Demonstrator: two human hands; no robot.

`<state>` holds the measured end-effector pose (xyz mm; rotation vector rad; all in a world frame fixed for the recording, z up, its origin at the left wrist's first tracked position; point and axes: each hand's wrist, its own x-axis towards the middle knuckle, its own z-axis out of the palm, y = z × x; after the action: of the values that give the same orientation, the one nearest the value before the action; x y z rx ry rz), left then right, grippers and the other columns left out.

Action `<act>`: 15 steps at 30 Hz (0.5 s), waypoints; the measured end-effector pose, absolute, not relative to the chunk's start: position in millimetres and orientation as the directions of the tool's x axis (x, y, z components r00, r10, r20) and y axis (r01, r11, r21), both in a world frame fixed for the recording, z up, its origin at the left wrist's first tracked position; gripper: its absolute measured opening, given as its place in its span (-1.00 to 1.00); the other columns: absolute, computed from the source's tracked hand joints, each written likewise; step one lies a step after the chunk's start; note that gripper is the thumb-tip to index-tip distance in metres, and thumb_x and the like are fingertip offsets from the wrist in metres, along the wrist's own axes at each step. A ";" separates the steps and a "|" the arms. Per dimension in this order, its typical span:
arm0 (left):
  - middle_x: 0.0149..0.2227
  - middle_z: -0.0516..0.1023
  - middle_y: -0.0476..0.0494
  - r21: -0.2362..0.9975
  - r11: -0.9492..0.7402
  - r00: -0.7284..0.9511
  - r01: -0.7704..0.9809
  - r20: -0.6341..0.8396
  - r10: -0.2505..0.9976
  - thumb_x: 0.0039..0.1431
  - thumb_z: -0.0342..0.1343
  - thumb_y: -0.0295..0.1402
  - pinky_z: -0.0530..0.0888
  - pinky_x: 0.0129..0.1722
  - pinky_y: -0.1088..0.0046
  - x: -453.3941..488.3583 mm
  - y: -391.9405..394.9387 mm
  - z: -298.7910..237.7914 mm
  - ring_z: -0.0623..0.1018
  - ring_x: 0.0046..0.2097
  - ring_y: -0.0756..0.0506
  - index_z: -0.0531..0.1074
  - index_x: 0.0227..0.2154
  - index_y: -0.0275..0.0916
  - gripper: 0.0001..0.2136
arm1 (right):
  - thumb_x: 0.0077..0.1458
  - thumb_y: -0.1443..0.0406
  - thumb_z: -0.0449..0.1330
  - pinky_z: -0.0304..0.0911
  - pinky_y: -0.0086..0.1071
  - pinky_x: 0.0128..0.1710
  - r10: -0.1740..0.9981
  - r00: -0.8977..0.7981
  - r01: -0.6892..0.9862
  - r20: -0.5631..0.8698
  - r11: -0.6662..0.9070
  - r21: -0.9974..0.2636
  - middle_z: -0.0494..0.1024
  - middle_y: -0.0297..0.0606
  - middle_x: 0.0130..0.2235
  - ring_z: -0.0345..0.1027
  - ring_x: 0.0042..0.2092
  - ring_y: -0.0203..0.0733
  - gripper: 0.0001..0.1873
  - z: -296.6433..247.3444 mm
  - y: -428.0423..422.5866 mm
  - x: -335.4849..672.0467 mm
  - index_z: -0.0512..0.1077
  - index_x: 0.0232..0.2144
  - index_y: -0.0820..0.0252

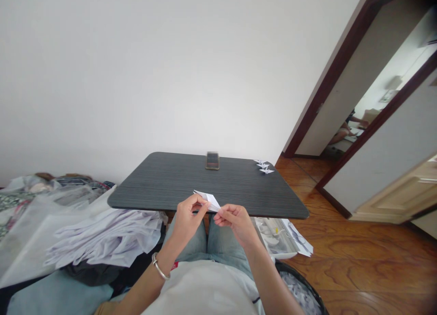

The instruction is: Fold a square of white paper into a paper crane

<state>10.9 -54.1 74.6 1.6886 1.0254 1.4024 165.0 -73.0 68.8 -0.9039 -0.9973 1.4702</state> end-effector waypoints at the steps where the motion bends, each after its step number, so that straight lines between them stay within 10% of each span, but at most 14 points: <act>1: -0.51 0.42 -0.03 0.891 -0.435 0.098 0.130 0.425 0.900 0.05 0.11 -0.33 0.46 -0.38 0.52 10.9 -53.9 74.4 0.48 -0.43 -0.01 0.36 -0.55 -0.28 -0.85 | -0.21 0.21 0.35 0.33 -0.54 -0.54 0.993 -0.120 -0.350 -0.011 -0.053 -0.935 0.58 -0.25 -0.55 0.40 -0.55 -0.35 -0.80 68.6 -73.0 165.0 0.53 -0.61 0.26; 15: -0.54 0.38 0.03 0.921 -0.386 0.030 0.053 0.384 0.923 -0.06 0.20 -0.37 0.41 -0.43 0.57 12.9 -51.3 74.8 0.43 -0.47 0.03 0.33 -0.60 -0.29 -0.83 | -0.03 0.09 0.22 0.35 -0.53 -0.51 0.986 -0.157 -0.332 0.053 -0.002 -0.943 0.59 -0.20 -0.51 0.44 -0.53 -0.32 -0.66 71.1 -74.5 165.7 0.50 -0.57 0.28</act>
<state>12.9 -51.3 74.8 1.5498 1.0248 1.4516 165.7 -74.5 71.1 -0.8554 -1.0805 1.4486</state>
